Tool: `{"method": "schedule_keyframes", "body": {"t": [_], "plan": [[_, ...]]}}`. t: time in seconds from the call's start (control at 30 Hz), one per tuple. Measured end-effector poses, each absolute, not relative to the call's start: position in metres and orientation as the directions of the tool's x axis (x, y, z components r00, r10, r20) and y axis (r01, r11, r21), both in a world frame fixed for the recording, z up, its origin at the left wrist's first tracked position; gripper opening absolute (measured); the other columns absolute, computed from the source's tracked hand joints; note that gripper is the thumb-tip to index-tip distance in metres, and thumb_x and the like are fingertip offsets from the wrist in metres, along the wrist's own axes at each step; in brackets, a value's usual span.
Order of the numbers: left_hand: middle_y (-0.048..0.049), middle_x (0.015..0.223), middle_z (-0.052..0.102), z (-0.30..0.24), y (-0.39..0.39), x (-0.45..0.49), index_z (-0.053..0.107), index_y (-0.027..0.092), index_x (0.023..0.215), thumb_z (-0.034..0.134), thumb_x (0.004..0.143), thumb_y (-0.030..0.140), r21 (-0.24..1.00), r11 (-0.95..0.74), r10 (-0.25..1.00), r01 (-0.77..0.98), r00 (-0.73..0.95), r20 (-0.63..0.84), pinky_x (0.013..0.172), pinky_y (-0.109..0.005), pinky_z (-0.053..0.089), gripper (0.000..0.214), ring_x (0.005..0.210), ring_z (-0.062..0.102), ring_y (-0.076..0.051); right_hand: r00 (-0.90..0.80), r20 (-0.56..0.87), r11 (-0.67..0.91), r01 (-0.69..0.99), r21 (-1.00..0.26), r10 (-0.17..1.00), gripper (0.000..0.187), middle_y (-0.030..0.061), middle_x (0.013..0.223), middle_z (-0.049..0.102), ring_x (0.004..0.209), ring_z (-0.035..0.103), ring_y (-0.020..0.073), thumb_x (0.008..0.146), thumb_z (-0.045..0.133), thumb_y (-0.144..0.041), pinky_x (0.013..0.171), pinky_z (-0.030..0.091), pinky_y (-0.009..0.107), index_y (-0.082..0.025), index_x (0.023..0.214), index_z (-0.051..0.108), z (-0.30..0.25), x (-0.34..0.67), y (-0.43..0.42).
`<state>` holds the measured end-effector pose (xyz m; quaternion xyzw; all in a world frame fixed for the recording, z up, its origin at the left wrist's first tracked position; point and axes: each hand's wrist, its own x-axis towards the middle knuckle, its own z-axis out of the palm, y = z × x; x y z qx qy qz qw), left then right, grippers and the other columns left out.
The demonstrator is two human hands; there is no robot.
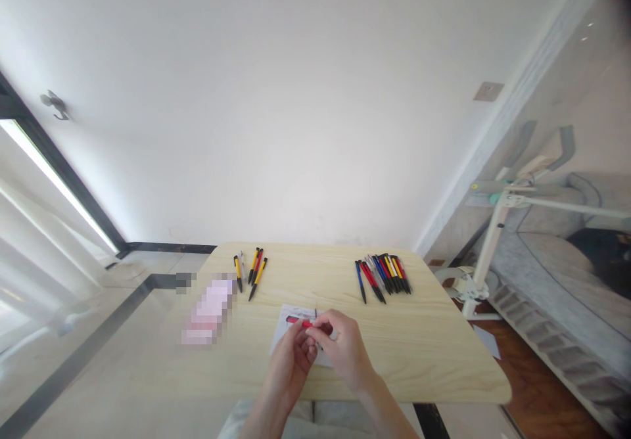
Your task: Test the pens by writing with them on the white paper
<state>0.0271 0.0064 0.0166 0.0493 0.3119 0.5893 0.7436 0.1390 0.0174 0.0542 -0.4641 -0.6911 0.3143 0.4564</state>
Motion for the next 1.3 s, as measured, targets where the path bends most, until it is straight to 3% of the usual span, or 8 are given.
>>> {"method": "schedule_keyframes", "body": {"t": [0.23,0.33,0.4,0.47,0.53,0.6,0.93,1.3], "plan": [[-0.0036,0.063,0.064,0.019,0.009,0.018,0.059,0.009,0.08,0.056,0.075,0.017,0.355,0.393,0.873,-0.848,0.224,-0.433,0.047,-0.017,0.046,0.009,0.048,0.056,-0.007,-0.2,0.337,0.389,0.375,-0.841,0.92,0.018,-0.0019,0.07,0.057,0.058,0.052,0.0104,0.067,0.066,-0.021,0.055,0.043,0.02,-0.019,0.083,0.059,0.063,0.141,0.02],[-0.0001,0.058,0.062,0.023,0.014,0.012,0.057,0.011,0.073,0.055,0.076,0.015,0.314,0.303,0.875,-0.9,0.132,-0.465,0.044,-0.015,0.044,0.005,0.048,0.056,-0.006,-0.273,0.368,0.456,0.44,-0.774,0.889,0.014,0.0001,0.075,0.058,0.064,0.053,0.0113,0.073,0.059,-0.019,0.059,0.043,0.021,-0.019,0.087,0.057,0.073,0.151,0.029],[-0.0001,0.06,0.063,0.027,0.017,0.011,0.056,0.012,0.072,0.054,0.076,0.014,0.298,0.281,0.87,-0.912,0.112,-0.48,0.046,-0.017,0.044,0.005,0.051,0.058,-0.007,-0.344,0.391,0.521,0.566,-0.639,0.853,0.012,0.0017,0.078,0.058,0.068,0.053,0.0119,0.078,0.05,-0.015,0.063,0.043,0.023,-0.018,0.087,0.057,0.076,0.157,0.041],[-0.0008,0.061,0.063,0.029,0.02,0.012,0.056,0.013,0.072,0.054,0.076,0.016,0.276,0.335,0.854,-0.901,0.166,-0.494,0.051,-0.021,0.047,0.005,0.055,0.06,-0.01,-0.485,0.353,0.598,0.695,-0.399,0.8,0.016,0.0035,0.083,0.059,0.077,0.053,0.0137,0.08,0.046,-0.012,0.069,0.041,0.025,-0.018,0.09,0.058,0.075,0.161,0.057],[-0.0003,0.061,0.063,0.03,0.023,0.012,0.055,0.014,0.07,0.054,0.075,0.017,0.241,0.349,0.837,-0.906,0.186,-0.514,0.057,-0.025,0.048,0.005,0.059,0.061,-0.012,-0.69,0.222,0.721,0.684,-0.112,0.689,0.017,0.0051,0.084,0.059,0.082,0.052,0.016,0.079,0.046,-0.011,0.073,0.039,0.027,-0.016,0.09,0.059,0.071,0.163,0.073],[0.0011,0.06,0.062,0.029,0.027,0.009,0.054,0.015,0.069,0.055,0.075,0.016,0.216,0.308,0.83,-0.926,0.151,-0.537,0.059,-0.026,0.048,0.006,0.06,0.061,-0.011,-0.783,0.131,0.791,0.612,-0.011,0.608,0.014,0.0052,0.079,0.06,0.08,0.053,0.0163,0.078,0.049,-0.012,0.071,0.039,0.027,-0.016,0.081,0.062,0.068,0.163,0.086],[0.0015,0.063,0.06,0.021,0.034,-0.001,0.053,0.017,0.068,0.055,0.075,0.017,0.24,0.307,0.819,-0.921,0.128,-0.559,0.067,-0.033,0.048,0.007,0.069,0.062,-0.015,-0.932,-0.059,0.929,0.348,0.127,0.357,0.017,0.0065,0.072,0.062,0.073,0.055,0.0178,0.079,0.049,-0.017,0.062,0.037,0.028,-0.016,0.069,0.064,0.068,0.154,0.11],[0.0019,0.057,0.058,0.019,0.035,0.0,0.055,0.016,0.067,0.055,0.076,0.018,0.279,0.33,0.835,-0.902,0.141,-0.532,0.071,-0.036,0.048,0.009,0.054,0.058,-0.011,-0.919,-0.15,0.927,0.345,0.146,0.365,0.016,0.0075,0.075,0.068,0.076,0.059,0.018,0.075,0.052,-0.01,0.063,0.04,0.027,-0.017,0.068,0.064,0.059,0.144,0.119]]}}
